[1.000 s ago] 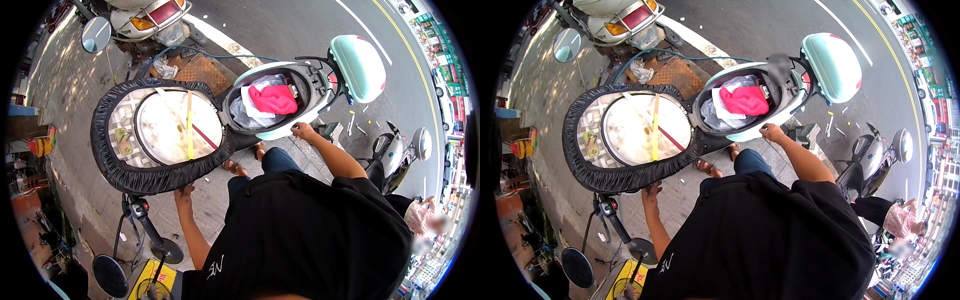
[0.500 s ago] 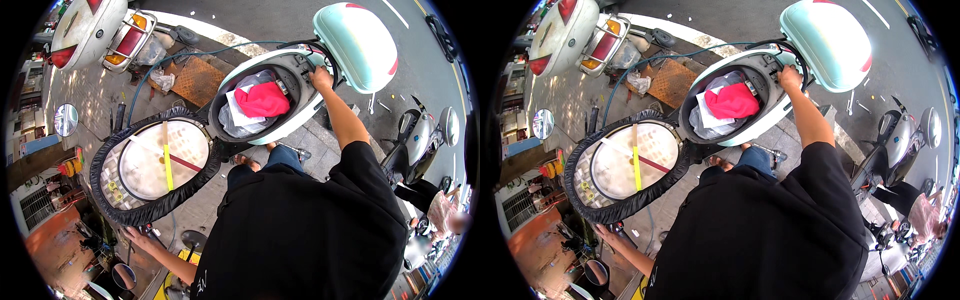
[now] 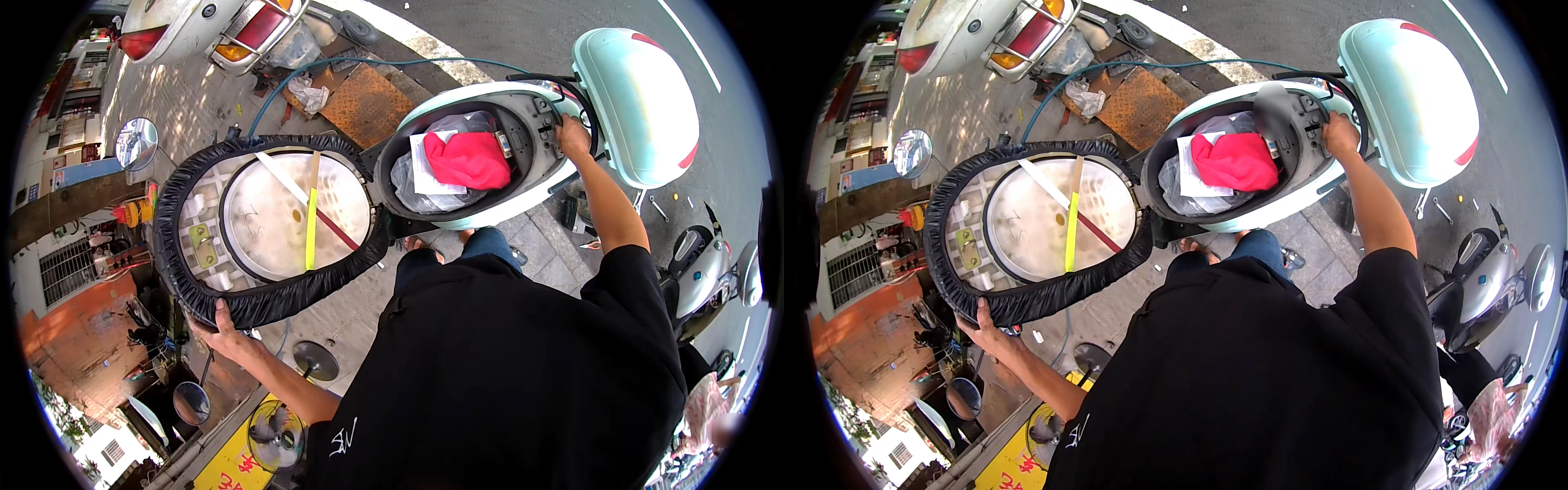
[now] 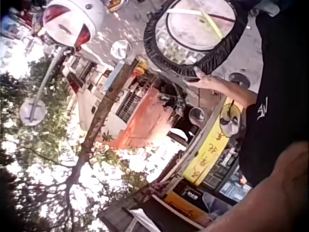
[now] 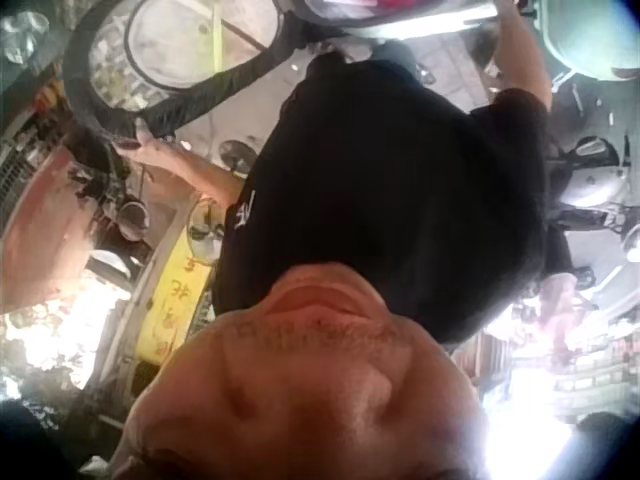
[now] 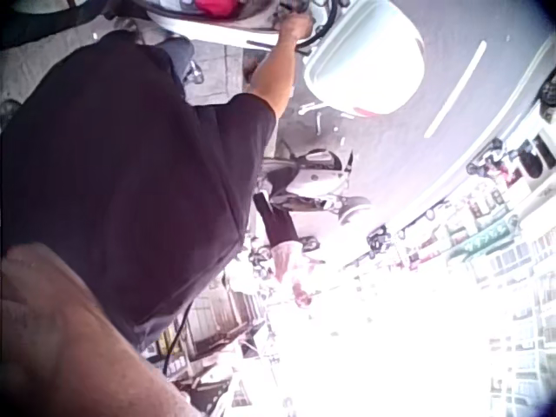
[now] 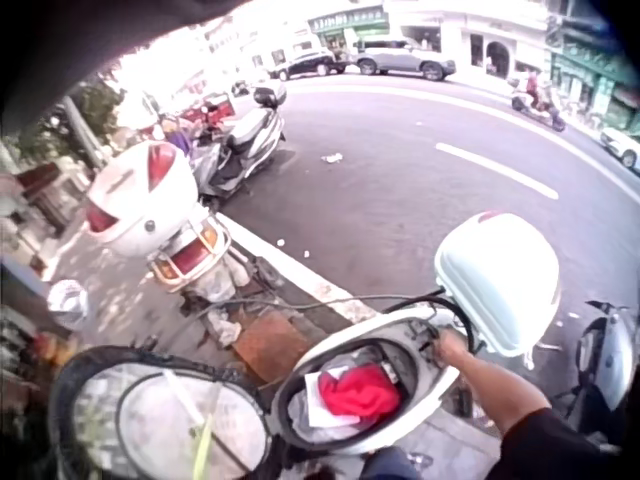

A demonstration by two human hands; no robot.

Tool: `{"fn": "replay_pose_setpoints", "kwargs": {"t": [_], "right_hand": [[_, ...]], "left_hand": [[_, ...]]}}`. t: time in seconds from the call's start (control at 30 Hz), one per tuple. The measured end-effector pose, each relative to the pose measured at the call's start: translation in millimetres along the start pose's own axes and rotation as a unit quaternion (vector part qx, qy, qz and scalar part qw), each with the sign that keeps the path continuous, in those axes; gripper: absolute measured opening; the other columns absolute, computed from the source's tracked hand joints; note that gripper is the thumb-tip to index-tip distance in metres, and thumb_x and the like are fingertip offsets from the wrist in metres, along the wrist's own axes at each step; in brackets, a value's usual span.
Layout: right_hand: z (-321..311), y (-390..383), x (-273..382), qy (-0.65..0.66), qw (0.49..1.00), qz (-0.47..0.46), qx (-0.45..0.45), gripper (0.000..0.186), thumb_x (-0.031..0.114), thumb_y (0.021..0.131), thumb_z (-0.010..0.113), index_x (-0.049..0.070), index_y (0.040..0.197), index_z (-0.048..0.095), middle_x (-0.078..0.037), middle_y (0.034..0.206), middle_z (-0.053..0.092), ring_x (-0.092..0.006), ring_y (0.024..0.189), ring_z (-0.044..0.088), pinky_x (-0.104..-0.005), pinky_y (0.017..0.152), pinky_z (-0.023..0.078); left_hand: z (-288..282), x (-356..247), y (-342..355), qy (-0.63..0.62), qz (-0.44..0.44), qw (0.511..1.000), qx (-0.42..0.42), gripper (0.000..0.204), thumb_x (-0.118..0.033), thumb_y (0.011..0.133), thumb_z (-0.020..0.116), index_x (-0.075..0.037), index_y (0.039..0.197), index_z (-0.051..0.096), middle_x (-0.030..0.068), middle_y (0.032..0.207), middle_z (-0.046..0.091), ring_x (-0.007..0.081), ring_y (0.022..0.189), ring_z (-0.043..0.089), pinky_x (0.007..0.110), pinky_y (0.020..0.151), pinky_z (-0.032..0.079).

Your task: The person works on the internal components of two motorcycles, handling a battery unit, wires, and screws. They use a power drill to remove and replace screws from the motorcycle frame and storage compartment.

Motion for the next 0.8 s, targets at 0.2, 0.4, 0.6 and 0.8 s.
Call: {"fn": "replay_pose_setpoints", "kwargs": {"t": [0.2,0.4,0.6,0.8], "right_hand": [[-39,-7,7,0.089,0.987,-0.035,-0.126,0.038,0.032,0.087,0.056,0.002,0.111,0.058,-0.022,0.110,0.061,-0.0416,0.101,0.058,-0.0476,0.086,0.046],[-72,-17,0,0.235,0.957,-0.055,-0.162,0.040,0.034,0.082,0.063,0.001,0.105,0.063,-0.021,0.099,0.065,-0.0368,0.094,0.062,-0.0404,0.084,0.047],[-52,1,-6,0.340,0.930,-0.026,-0.134,0.036,0.026,0.082,0.066,-0.003,0.103,0.062,-0.015,0.088,0.064,-0.0205,0.079,0.061,-0.0325,0.077,0.047],[-17,8,-27,0.374,0.920,0.015,-0.117,0.036,0.025,0.081,0.067,-0.003,0.102,0.061,-0.013,0.086,0.064,-0.0205,0.076,0.058,-0.0330,0.074,0.047]], "left_hand": [[-24,-35,-5,-0.053,0.057,0.997,-0.029,0.067,-0.008,0.074,0.068,0.001,0.135,0.041,0.0175,0.124,0.053,0.0287,0.105,0.057,0.039,0.091,0.048],[-53,-77,-22,-0.019,0.061,0.993,-0.101,0.069,-0.014,0.080,0.066,-0.001,0.140,0.036,0.0185,0.135,0.046,0.0309,0.119,0.049,0.044,0.104,0.040],[-36,-82,-18,0.017,0.103,0.990,-0.099,0.071,-0.019,0.081,0.067,0.001,0.141,0.035,0.0181,0.137,0.044,0.0312,0.122,0.047,0.045,0.104,0.039],[-25,-79,-14,0.030,0.109,0.993,-0.038,0.070,-0.018,0.081,0.065,0.000,0.141,0.035,0.0191,0.138,0.043,0.0326,0.124,0.044,0.046,0.105,0.036]]}}
Point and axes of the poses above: each hand's wrist, its own y-axis towards the middle knuckle, its own z-axis out of the palm, x = y × z, the point moved 6 cm from there along y, towards the middle knuckle
